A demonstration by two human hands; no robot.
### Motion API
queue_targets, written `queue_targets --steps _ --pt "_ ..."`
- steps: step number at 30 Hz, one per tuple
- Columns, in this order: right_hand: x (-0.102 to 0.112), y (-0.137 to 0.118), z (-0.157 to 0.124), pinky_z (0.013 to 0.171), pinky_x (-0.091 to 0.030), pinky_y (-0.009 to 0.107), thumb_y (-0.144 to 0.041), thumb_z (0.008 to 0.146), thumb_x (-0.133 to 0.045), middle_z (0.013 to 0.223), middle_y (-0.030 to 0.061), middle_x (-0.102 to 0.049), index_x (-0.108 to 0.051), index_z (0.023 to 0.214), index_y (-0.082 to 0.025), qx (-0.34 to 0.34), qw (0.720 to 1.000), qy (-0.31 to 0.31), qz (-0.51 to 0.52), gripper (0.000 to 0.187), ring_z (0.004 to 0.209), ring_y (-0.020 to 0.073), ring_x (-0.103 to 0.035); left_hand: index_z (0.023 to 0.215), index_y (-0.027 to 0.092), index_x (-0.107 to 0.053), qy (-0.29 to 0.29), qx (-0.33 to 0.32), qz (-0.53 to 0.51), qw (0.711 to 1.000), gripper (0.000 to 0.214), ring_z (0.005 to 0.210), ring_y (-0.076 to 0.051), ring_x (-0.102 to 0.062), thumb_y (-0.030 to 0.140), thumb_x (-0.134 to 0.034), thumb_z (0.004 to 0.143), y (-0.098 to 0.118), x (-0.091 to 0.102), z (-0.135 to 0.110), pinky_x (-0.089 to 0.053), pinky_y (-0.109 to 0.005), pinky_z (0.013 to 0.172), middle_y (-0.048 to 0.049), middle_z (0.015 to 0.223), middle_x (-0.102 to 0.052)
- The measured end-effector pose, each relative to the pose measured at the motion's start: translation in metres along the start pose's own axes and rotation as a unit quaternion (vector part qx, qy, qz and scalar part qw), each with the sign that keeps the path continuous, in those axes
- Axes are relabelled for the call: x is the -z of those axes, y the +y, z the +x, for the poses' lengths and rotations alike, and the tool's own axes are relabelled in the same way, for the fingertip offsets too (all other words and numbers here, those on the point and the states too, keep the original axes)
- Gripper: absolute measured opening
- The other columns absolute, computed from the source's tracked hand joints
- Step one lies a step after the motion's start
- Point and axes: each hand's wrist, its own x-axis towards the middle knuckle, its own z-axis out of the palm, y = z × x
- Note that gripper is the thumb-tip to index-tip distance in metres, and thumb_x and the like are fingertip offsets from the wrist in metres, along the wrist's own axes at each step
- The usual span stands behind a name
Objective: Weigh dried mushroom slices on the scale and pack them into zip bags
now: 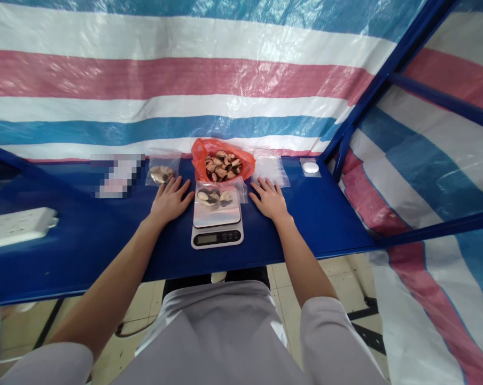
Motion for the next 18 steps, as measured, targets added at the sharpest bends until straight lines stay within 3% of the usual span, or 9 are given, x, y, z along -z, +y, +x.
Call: queue_targets --steps 11,18 --pt "-0.0005 0.0002 0.0008 0.126 -0.025 0.055 -0.044 0.104 -0.043 0.163 0.0060 -0.042 -0.053 0.150 -0.028 -0.005 1.000 -0.008 -0.005 0.049 0.153 0.0293 -0.035 0.153 0.017 -0.048 -0.003 0.002 0.000 1.000 0.062 0.154 -0.033 -0.031 0.046 -0.038 0.100 0.0007 0.0013 -0.0005 -0.021 -0.053 0.126 -0.0146 0.164 -0.038" --pt "0.0055 0.0008 0.0007 0.125 -0.030 0.051 -0.038 0.102 -0.049 0.159 0.0076 -0.047 -0.062 0.141 -0.024 0.012 0.999 0.039 0.029 0.043 0.152 0.0285 -0.037 0.148 0.016 -0.055 0.065 -0.010 -0.048 0.997 0.058 0.152 -0.031 -0.035 0.043 -0.042 0.098 -0.0013 -0.0002 -0.0018 -0.027 -0.048 0.125 -0.0148 0.161 -0.044"
